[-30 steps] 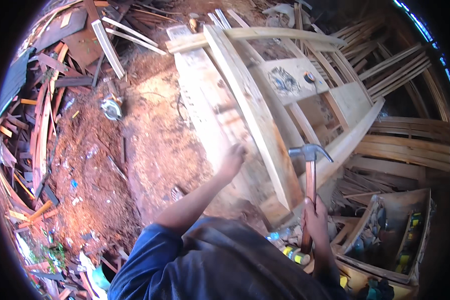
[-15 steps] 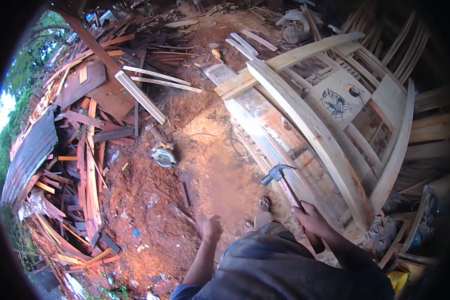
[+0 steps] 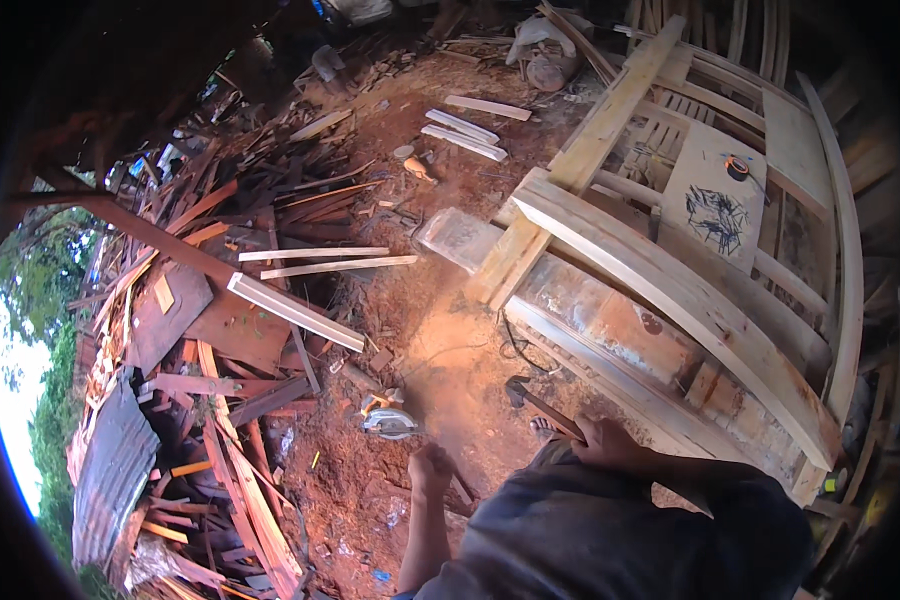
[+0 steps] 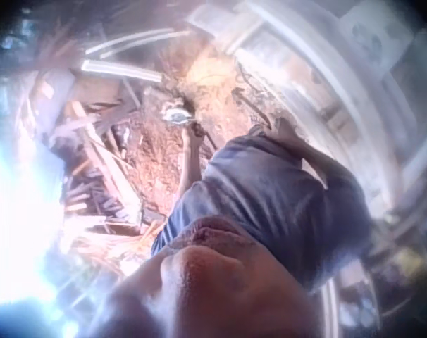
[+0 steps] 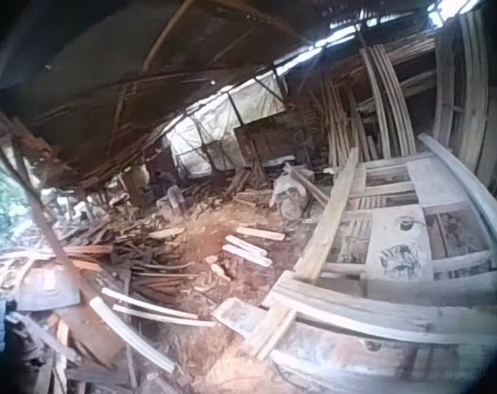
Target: The person constructs a wooden frame by positioning wooden slats, sanding a joint with a power sander, and hammering nails into the wood.
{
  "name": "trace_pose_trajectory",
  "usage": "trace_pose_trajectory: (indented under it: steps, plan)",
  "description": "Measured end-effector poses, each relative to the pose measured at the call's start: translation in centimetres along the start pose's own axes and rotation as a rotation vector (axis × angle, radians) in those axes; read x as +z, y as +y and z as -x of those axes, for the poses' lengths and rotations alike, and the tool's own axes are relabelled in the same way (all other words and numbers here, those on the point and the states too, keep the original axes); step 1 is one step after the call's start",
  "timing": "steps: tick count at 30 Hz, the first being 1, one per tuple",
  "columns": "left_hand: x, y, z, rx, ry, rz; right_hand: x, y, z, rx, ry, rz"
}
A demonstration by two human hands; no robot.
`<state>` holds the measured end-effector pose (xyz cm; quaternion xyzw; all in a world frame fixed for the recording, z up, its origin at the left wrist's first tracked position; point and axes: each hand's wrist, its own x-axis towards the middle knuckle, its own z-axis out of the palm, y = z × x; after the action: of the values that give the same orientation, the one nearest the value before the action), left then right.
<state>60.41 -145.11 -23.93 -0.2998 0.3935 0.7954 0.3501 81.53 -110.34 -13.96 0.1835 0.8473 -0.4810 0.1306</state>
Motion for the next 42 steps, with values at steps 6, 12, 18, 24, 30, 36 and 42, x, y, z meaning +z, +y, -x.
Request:
trace_pose_trajectory:
  steps: [6, 12, 18, 24, 30, 36, 42]
  plan:
    - [1.3, 4.3, -9.3, -0.101, 0.013, -0.052, -2.5, -7.2, -5.8, 0.167, -0.038, -0.049]
    - [7.4, 9.5, -19.4, -0.028, -0.313, -1.140, 2.5, -8.6, -9.8, 0.410, 0.148, -0.215]
    - [15.3, 24.7, -31.9, 0.953, -0.928, -1.998, 9.5, -15.8, -16.1, 0.679, 0.519, -0.509]
    - [23.3, 31.0, -35.4, -0.217, -0.200, -1.240, 13.4, -20.6, -20.3, 0.728, 0.779, -0.678]
    - [29.0, 29.6, -32.3, -0.098, -0.439, -1.425, 14.5, -22.3, -21.9, 0.755, 0.864, -0.808]
    - [34.8, 24.5, -28.5, 0.138, -0.775, -1.506, 10.9, -21.0, -23.3, 0.592, 0.986, -0.939]
    - [42.2, 15.7, -25.3, 0.683, -1.430, -1.502, 7.2, -21.2, -21.8, 0.589, 0.899, -0.791]
